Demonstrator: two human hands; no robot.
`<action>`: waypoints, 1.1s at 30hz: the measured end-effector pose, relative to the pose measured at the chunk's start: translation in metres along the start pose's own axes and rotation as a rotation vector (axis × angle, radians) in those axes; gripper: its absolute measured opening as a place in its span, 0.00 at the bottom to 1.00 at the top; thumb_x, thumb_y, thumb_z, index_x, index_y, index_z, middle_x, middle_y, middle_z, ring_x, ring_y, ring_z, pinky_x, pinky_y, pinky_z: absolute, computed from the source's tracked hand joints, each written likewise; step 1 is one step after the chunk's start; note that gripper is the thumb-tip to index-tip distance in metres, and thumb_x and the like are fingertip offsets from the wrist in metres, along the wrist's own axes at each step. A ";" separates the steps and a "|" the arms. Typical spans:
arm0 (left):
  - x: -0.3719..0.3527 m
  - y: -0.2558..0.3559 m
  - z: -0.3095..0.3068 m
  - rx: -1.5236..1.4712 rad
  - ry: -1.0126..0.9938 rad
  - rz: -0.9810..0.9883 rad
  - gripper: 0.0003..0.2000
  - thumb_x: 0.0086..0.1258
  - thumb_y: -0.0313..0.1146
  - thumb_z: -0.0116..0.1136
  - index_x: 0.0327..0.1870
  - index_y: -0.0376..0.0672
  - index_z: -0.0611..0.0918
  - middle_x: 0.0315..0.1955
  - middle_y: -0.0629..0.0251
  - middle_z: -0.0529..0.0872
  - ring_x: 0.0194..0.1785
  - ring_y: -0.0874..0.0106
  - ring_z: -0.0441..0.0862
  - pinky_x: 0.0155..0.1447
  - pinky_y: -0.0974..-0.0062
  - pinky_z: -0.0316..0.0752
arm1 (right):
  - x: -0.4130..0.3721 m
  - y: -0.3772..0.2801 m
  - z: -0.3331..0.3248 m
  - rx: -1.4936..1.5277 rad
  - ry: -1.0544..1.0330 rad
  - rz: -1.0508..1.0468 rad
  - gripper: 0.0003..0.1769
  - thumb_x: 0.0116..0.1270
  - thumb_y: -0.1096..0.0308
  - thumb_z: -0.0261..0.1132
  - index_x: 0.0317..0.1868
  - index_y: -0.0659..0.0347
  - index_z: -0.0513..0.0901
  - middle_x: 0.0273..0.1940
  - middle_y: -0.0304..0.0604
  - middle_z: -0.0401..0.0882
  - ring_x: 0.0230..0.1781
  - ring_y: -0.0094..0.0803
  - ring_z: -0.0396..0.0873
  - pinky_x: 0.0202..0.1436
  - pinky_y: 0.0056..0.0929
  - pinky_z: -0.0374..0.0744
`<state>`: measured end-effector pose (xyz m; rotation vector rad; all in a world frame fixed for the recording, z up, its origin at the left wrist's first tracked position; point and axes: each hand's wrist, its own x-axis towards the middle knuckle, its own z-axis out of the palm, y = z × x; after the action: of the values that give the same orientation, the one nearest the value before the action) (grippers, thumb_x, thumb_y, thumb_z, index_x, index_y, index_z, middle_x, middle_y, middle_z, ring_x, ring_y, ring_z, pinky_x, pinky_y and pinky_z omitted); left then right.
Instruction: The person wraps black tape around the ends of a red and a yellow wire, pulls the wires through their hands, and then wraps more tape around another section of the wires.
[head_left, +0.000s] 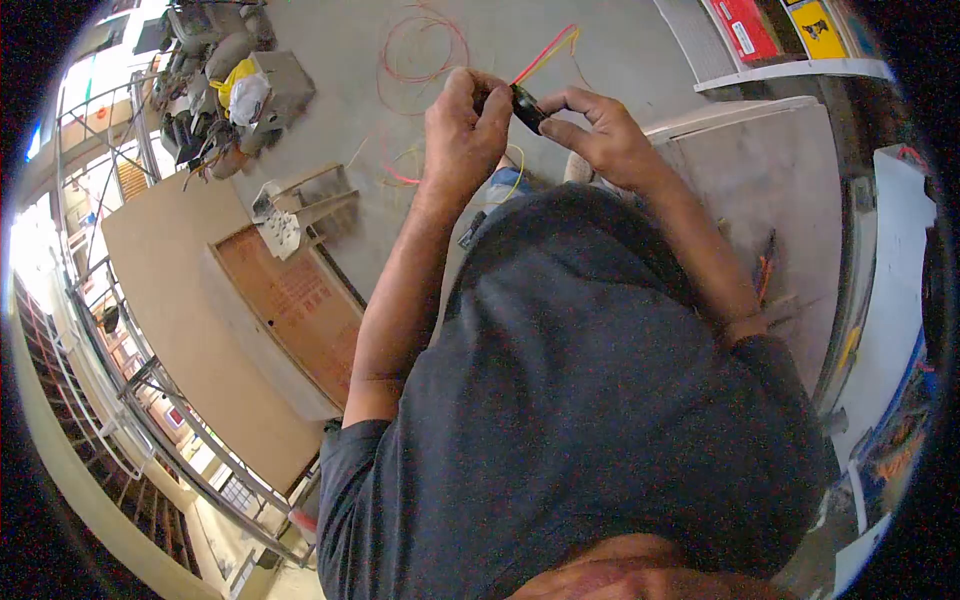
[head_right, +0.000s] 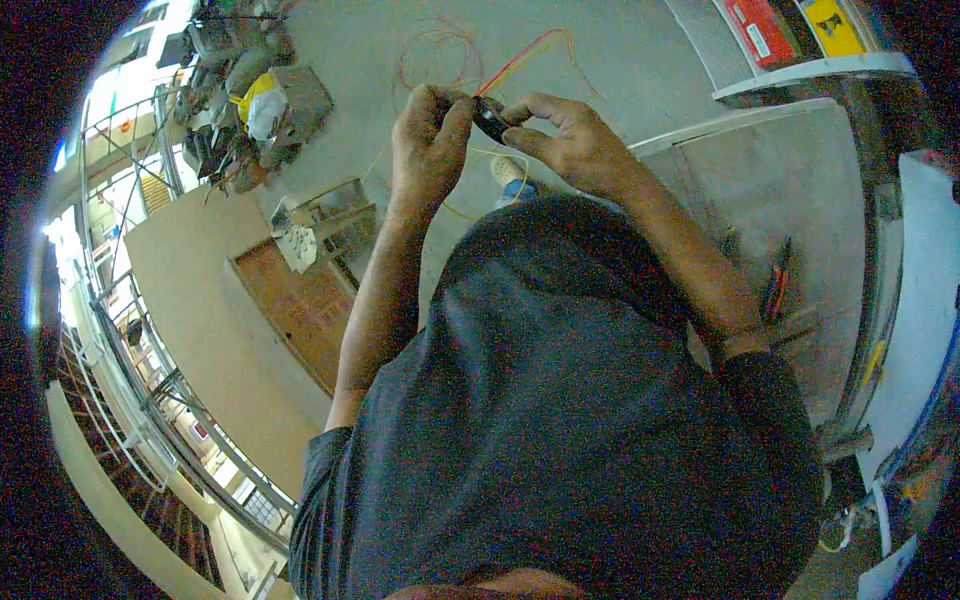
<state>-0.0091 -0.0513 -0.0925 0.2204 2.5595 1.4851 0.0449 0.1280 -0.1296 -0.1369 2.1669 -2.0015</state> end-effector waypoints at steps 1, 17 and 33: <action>0.001 0.000 0.000 0.009 0.007 0.036 0.08 0.67 0.32 0.58 0.36 0.35 0.79 0.26 0.61 0.83 0.30 0.76 0.78 0.37 0.73 0.75 | 0.001 0.005 0.001 -0.001 0.023 -0.028 0.15 0.66 0.62 0.67 0.47 0.63 0.82 0.44 0.46 0.84 0.49 0.33 0.80 0.59 0.34 0.74; 0.011 0.011 0.011 0.076 -0.179 0.195 0.07 0.67 0.30 0.58 0.36 0.35 0.78 0.23 0.56 0.83 0.26 0.70 0.81 0.33 0.71 0.75 | 0.097 -0.030 -0.053 -0.588 -0.288 0.140 0.25 0.67 0.48 0.58 0.46 0.64 0.81 0.35 0.47 0.83 0.38 0.41 0.84 0.42 0.35 0.79; 0.018 -0.020 0.020 0.237 -0.052 0.307 0.09 0.65 0.28 0.58 0.43 0.39 0.76 0.34 0.51 0.84 0.35 0.51 0.85 0.40 0.60 0.79 | 0.117 -0.007 -0.016 -0.107 0.336 0.006 0.29 0.54 0.60 0.71 0.55 0.67 0.78 0.42 0.47 0.84 0.40 0.33 0.81 0.46 0.33 0.79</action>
<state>-0.0233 -0.0404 -0.1210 0.7027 2.7497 1.2364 -0.0735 0.1204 -0.1307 0.2060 2.4698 -2.0267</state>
